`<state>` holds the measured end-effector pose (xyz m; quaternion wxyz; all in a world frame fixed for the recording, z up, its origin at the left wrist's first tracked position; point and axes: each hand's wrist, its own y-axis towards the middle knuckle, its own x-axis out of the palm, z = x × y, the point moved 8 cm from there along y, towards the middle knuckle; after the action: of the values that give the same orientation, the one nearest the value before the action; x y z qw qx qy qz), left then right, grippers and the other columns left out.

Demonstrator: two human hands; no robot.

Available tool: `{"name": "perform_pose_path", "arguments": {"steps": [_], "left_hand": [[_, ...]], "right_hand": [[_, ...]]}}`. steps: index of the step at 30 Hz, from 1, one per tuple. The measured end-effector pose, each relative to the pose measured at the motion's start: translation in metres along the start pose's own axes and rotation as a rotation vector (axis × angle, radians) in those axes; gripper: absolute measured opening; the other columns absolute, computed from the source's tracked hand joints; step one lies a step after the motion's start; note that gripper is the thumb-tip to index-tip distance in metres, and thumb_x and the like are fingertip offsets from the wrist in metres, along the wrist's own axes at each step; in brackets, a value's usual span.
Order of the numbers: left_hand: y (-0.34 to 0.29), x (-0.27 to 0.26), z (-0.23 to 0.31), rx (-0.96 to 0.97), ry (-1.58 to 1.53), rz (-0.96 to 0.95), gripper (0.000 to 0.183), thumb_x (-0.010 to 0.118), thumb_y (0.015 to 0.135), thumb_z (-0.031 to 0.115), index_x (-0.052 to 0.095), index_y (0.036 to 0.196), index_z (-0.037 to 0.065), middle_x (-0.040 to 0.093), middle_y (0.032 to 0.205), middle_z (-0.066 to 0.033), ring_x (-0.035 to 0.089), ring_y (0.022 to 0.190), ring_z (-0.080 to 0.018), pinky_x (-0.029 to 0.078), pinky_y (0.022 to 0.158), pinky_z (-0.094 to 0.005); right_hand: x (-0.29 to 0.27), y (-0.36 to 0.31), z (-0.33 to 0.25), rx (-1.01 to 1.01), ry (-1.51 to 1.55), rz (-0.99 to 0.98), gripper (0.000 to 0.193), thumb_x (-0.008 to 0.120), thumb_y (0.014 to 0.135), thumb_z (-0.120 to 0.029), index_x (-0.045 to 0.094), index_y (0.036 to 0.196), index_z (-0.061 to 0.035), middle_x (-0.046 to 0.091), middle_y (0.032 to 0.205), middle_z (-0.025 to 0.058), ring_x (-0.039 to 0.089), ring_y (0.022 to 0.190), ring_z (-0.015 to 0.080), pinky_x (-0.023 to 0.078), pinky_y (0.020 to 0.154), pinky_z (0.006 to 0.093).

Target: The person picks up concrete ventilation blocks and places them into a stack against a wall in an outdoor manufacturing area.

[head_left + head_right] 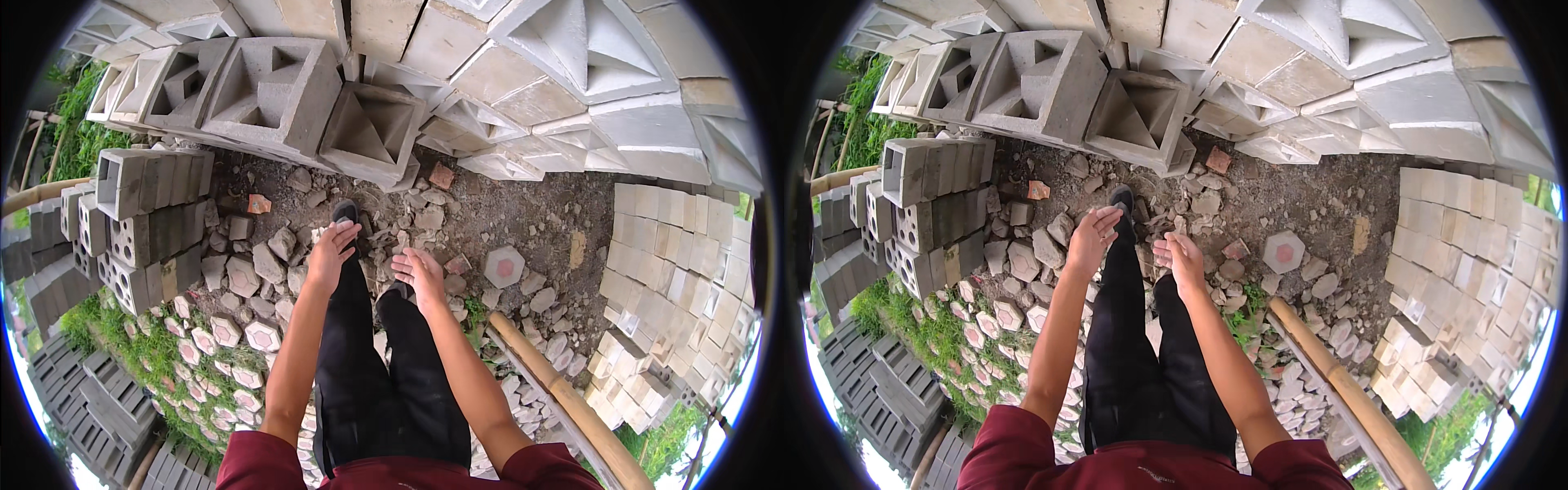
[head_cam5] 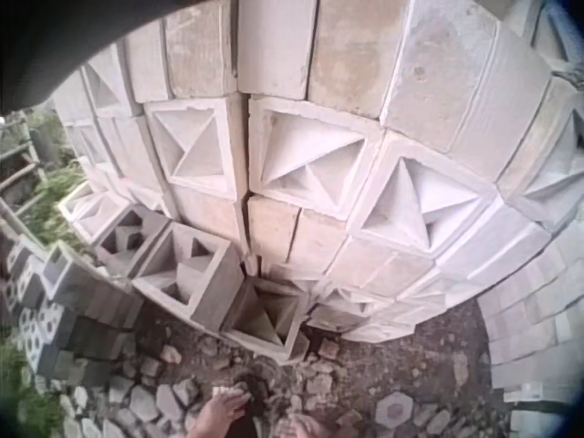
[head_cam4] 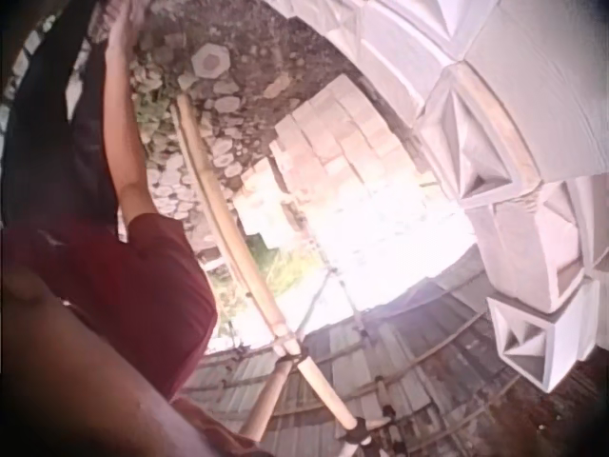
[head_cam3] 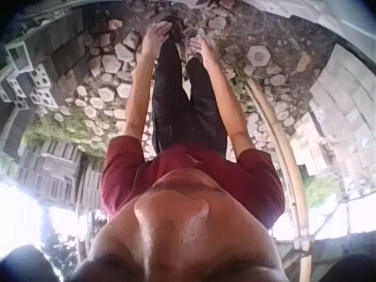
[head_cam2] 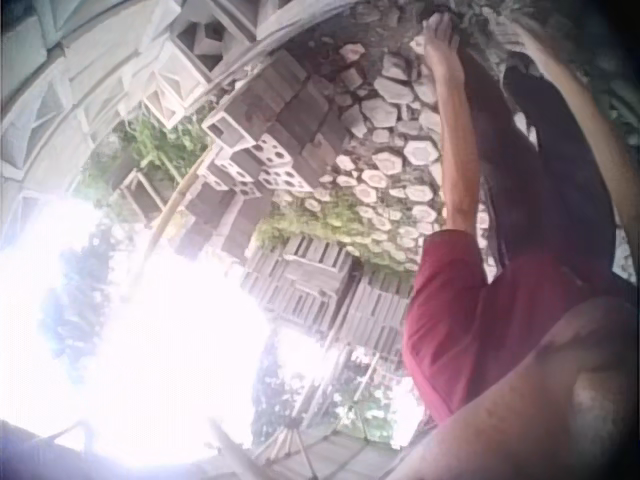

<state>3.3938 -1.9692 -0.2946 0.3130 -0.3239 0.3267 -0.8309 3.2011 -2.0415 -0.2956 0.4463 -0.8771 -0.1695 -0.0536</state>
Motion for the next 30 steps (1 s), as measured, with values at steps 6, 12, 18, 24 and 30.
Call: {"name": "perform_pose_path", "arguments": {"steps": [6,12,18,24,30], "left_hand": [[-0.107,-0.016,-0.060,0.151,0.167,0.111,0.045,0.038,0.097,0.037,0.054,0.120,0.002,0.061,0.118,-0.0121,0.052,0.115,-0.0200,0.036,0.096,-0.0374],[-0.165,-0.097,-0.120,0.123,-0.054,0.355,0.045,0.042,0.096,0.038,0.055,0.118,0.002,0.062,0.114,-0.0112,0.057,0.108,-0.0199,0.041,0.090,-0.0351],[-0.226,-0.188,-0.165,0.206,-0.329,0.477,0.046,0.041,0.096,0.036,0.052,0.124,0.000,0.061,0.115,-0.0127,0.057,0.108,-0.0201,0.042,0.091,-0.0343],[-0.316,-0.275,-0.222,0.305,-0.535,0.630,0.044,0.044,0.096,0.034,0.052,0.122,0.001,0.062,0.115,-0.0121,0.058,0.106,-0.0204,0.044,0.090,-0.0335],[-0.429,-0.352,-0.292,0.381,-0.765,0.683,0.043,0.043,0.095,0.036,0.053,0.120,0.002,0.062,0.114,-0.0116,0.058,0.105,-0.0202,0.044,0.089,-0.0345]], "right_hand": [[-0.042,-0.063,0.048,0.238,-0.261,-0.022,0.029,0.056,0.092,-0.029,0.056,0.106,-0.0039,0.065,0.096,0.0106,0.063,0.082,0.0179,0.051,0.071,0.0285],[0.005,-0.073,0.098,0.223,-0.551,-0.295,0.032,0.055,0.093,-0.029,0.056,0.108,-0.0016,0.065,0.095,0.0110,0.063,0.080,0.0168,0.051,0.068,0.0270],[0.063,-0.083,0.160,0.243,-0.861,-0.410,0.030,0.054,0.094,-0.027,0.056,0.107,-0.0008,0.066,0.090,0.0078,0.063,0.076,0.0138,0.051,0.064,0.0258],[0.134,-0.136,0.245,0.208,-1.093,-0.628,0.029,0.057,0.092,-0.026,0.056,0.106,-0.0003,0.066,0.090,0.0093,0.062,0.073,0.0129,0.050,0.062,0.0250],[0.209,-0.224,0.341,0.138,-1.300,-0.754,0.024,0.055,0.092,-0.020,0.057,0.103,0.0003,0.066,0.088,0.0082,0.060,0.072,0.0109,0.048,0.061,0.0225]]}}
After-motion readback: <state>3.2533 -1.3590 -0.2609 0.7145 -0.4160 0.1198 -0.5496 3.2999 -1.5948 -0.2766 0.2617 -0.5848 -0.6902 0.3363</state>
